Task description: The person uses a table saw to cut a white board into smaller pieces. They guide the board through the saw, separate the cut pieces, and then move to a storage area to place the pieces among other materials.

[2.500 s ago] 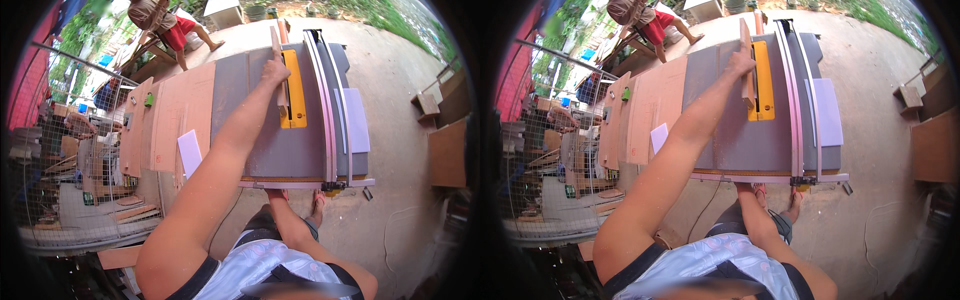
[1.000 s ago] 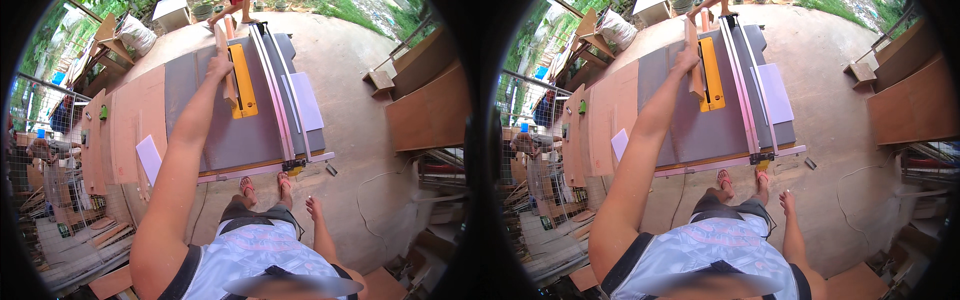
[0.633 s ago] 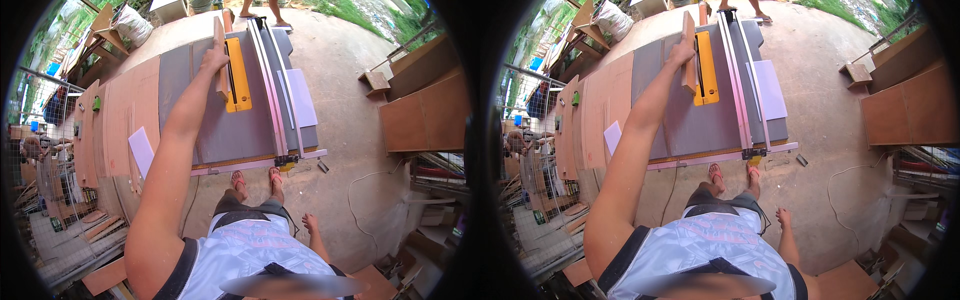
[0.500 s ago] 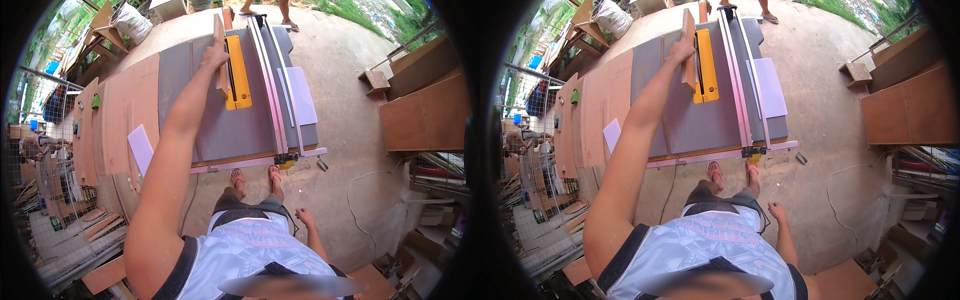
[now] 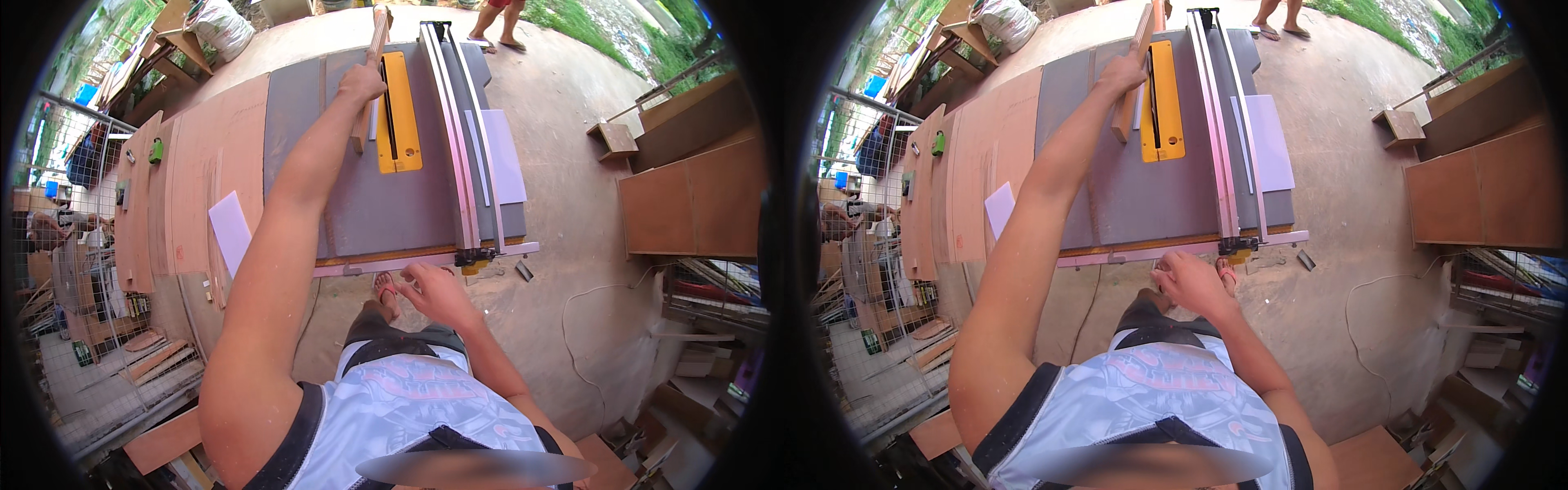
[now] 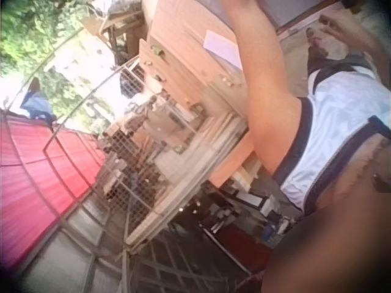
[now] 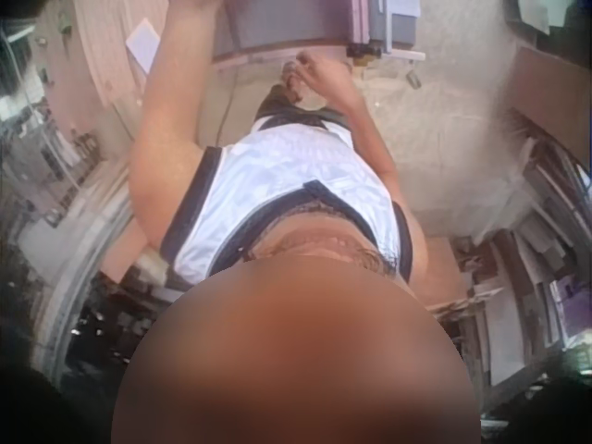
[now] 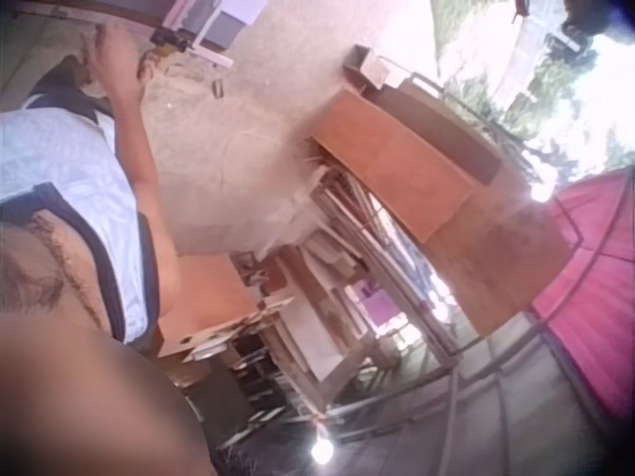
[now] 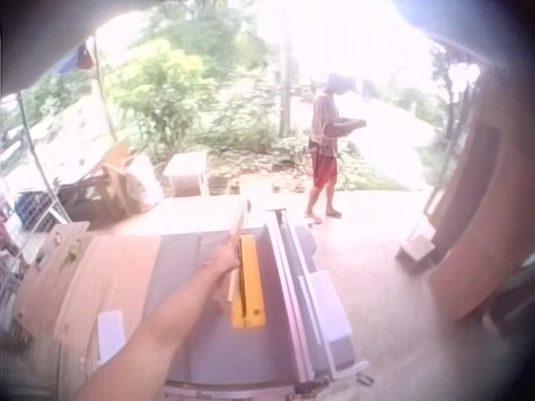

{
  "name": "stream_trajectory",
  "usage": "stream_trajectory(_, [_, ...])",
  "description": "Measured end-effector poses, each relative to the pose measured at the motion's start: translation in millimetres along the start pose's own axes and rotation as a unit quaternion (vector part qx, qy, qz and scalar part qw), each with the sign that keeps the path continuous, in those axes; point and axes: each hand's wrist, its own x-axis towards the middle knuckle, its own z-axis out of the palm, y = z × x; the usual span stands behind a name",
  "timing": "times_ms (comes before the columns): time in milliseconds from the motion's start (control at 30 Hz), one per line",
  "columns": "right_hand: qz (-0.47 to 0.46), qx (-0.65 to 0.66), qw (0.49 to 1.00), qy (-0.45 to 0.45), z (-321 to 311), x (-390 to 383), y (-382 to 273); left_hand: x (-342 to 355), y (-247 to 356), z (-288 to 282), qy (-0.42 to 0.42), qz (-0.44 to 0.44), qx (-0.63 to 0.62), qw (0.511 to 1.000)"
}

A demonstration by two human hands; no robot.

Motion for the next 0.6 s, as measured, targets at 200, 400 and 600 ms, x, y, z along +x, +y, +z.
stream_trajectory(200, [-0.024, 0.010, 0.998, 0.052, 9.8, 22.3, -3.9, 0.5, -13.6, -7.4, -0.004, 0.016, -0.034, 0.999])
stream_trajectory(400, [-0.010, -0.018, 0.995, 0.097, 13.1, 61.5, -8.2, -10.2, -60.2, -22.0, 0.026, 0.058, -0.103, 0.993])
stream_trajectory(600, [-0.021, -0.113, 0.986, 0.122, 31.6, 129.3, -33.1, -66.3, -168.6, -27.6, 0.127, 0.041, -0.162, 0.978])
